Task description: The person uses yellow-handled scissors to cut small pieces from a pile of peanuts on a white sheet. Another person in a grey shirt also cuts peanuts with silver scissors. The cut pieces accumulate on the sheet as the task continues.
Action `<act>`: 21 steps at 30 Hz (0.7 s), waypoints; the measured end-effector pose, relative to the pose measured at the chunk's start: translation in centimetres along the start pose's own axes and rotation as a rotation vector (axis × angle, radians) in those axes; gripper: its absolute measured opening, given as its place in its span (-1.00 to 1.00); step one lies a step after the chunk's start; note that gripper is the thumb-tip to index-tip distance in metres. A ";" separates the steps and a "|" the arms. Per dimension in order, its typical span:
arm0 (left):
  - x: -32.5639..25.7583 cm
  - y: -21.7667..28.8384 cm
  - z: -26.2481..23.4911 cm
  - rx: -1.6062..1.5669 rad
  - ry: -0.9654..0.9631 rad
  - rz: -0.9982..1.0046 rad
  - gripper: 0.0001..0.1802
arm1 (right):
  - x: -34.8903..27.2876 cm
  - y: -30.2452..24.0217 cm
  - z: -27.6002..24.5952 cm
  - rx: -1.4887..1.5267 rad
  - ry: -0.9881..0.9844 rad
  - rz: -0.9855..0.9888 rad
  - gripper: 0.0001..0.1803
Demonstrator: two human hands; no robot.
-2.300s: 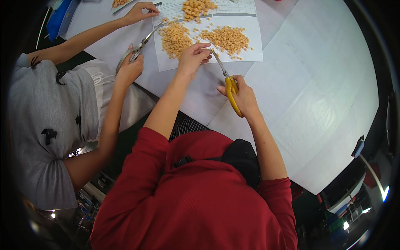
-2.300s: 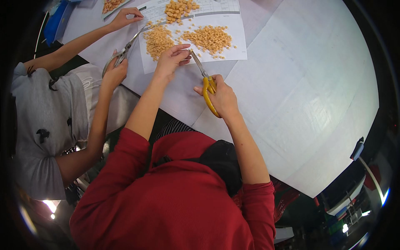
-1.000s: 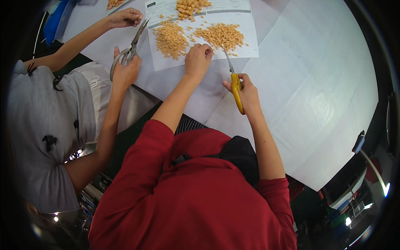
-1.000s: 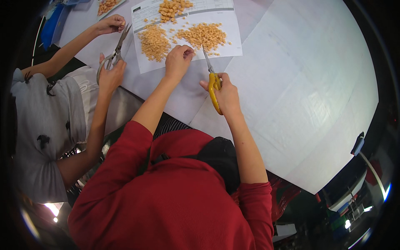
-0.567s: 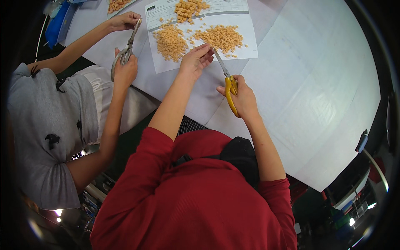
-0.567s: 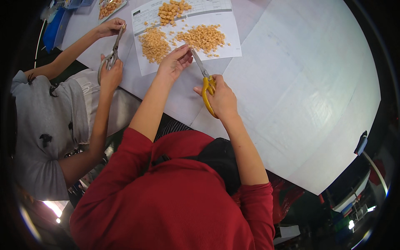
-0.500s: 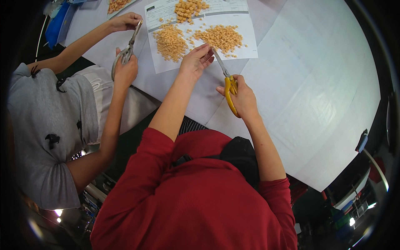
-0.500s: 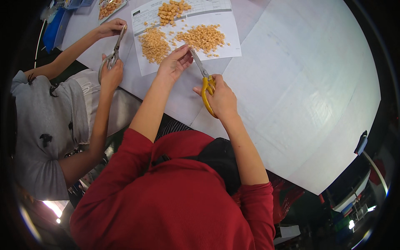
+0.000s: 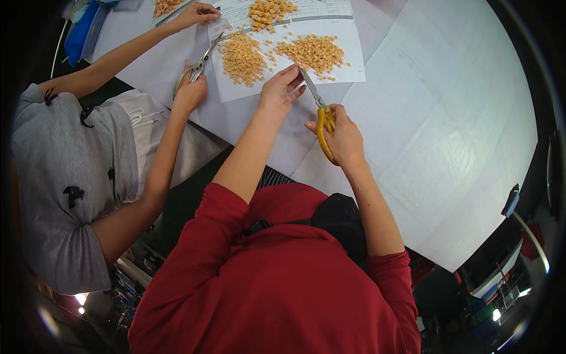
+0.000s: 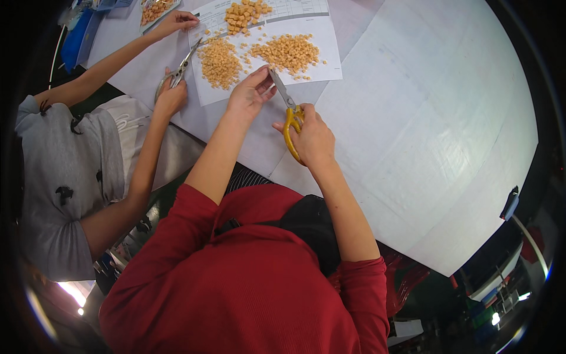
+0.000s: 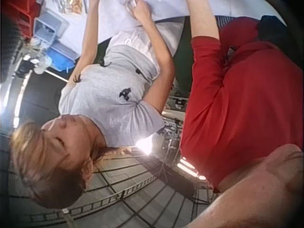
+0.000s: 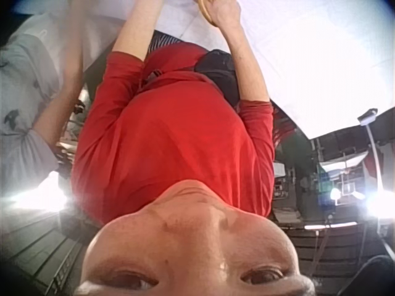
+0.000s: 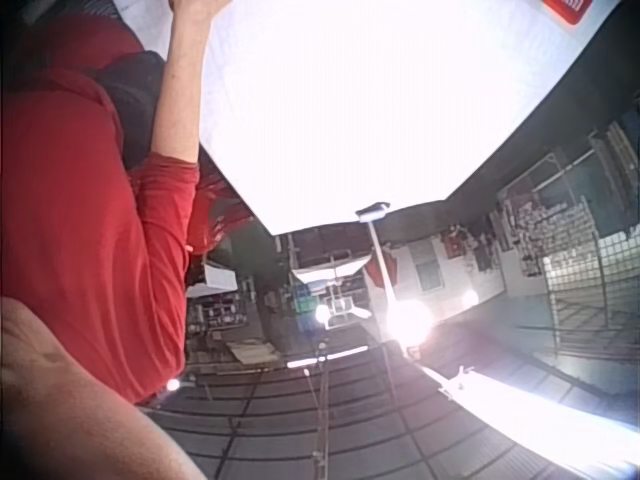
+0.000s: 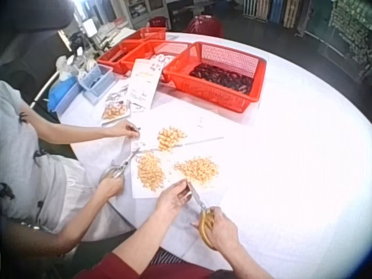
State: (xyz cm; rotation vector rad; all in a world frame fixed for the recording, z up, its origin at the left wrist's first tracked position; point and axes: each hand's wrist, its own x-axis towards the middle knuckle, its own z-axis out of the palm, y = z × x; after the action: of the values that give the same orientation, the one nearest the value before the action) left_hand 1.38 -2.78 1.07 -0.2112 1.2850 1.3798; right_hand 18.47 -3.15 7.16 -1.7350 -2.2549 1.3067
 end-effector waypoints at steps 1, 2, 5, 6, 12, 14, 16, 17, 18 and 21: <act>0.0 -0.2 0.1 -0.015 0.009 -0.010 -0.77 | 0.0 0.0 0.0 -0.001 -0.002 -0.003 -0.25; 0.0 -0.3 0.2 -0.031 0.019 -0.019 -0.74 | 0.1 0.1 0.1 -0.001 -0.004 -0.006 -0.25; 0.2 -0.7 0.4 -0.062 0.043 -0.039 -0.74 | 0.3 0.2 0.2 0.005 -0.016 0.000 -0.25; 0.2 -0.7 0.5 -0.069 0.051 -0.046 -0.74 | 0.4 0.2 0.2 0.009 -0.021 0.007 -0.25; 1.4 -0.8 -0.2 0.459 0.150 0.364 -0.79 | 1.5 1.0 0.4 0.047 -0.024 0.092 -0.29; 2.3 -0.1 -0.5 0.755 0.193 0.614 -0.80 | 2.0 1.3 0.3 0.072 -0.042 0.131 -0.28; 3.1 0.3 -0.5 0.960 0.197 0.786 -0.80 | 2.2 1.5 0.3 0.092 -0.052 0.154 -0.27; 3.5 0.4 -0.5 1.017 0.182 0.833 -0.80 | 2.2 1.7 0.2 0.099 -0.053 0.157 -0.27; 3.9 0.4 -0.5 1.073 0.166 0.881 -0.80 | 2.3 1.8 0.2 0.106 -0.054 0.158 -0.26; 4.7 0.5 -0.3 1.244 0.132 1.032 -0.81 | 2.2 1.6 -0.1 0.132 -0.052 0.173 -0.24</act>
State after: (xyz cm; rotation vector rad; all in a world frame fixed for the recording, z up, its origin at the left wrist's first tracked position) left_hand -0.63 -0.14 -2.30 1.3835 2.2565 1.0499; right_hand 18.93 -1.25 5.25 -1.9054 -2.0296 1.5114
